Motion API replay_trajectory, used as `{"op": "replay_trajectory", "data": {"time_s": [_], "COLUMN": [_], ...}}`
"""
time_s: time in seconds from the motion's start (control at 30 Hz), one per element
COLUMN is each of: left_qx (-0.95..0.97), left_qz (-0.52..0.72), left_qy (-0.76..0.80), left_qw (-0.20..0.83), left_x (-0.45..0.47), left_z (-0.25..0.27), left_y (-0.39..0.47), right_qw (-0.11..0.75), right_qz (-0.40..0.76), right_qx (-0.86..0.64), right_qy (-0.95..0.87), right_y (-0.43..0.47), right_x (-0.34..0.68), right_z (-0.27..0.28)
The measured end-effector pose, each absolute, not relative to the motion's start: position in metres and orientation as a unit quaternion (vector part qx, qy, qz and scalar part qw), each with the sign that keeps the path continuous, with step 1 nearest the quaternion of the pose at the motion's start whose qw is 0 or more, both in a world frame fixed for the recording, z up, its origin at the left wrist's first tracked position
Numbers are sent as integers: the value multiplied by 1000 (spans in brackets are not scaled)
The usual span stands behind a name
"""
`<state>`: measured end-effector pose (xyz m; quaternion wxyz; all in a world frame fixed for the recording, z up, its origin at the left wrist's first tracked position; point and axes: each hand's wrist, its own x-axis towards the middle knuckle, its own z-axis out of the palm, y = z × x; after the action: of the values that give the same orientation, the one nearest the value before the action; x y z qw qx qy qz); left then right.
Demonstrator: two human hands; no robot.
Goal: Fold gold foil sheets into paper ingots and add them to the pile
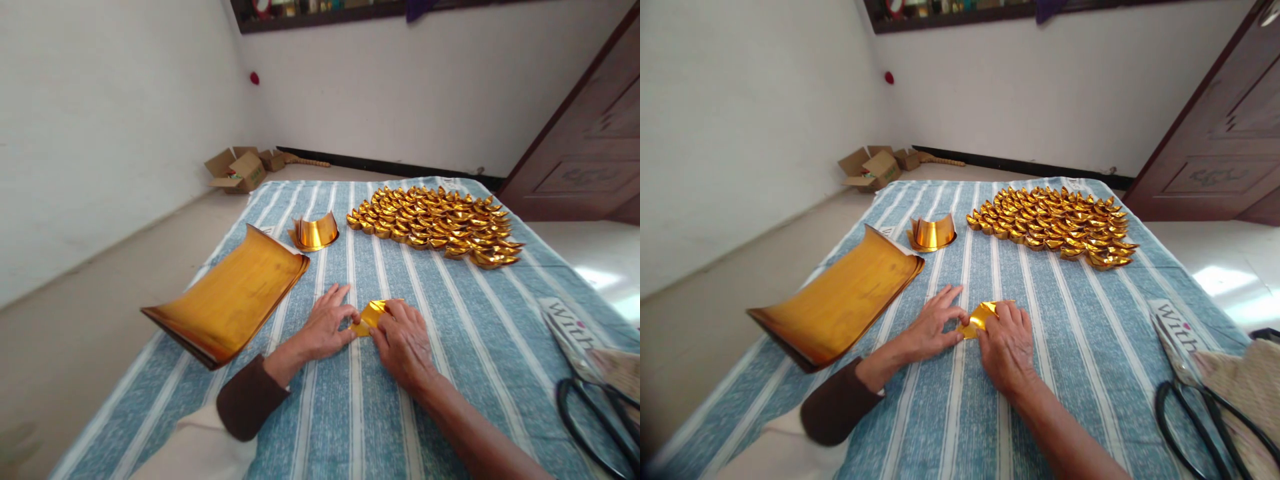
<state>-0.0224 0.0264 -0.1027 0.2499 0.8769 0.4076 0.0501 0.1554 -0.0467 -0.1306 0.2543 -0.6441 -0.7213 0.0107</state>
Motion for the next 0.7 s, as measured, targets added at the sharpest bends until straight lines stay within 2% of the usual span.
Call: {"op": "replay_trajectory", "data": {"time_s": [0.7], "left_qx": [894], "left_qz": [-21], "left_qy": [350], "left_qw": [280], "left_x": [-38], "left_z": [-85], "left_y": [46], "right_qw": [294], "right_qz": [76], "right_qx": [-629], "right_qy": [-715], "right_y": [-44], "right_x": [171], "right_z": [-138]}}
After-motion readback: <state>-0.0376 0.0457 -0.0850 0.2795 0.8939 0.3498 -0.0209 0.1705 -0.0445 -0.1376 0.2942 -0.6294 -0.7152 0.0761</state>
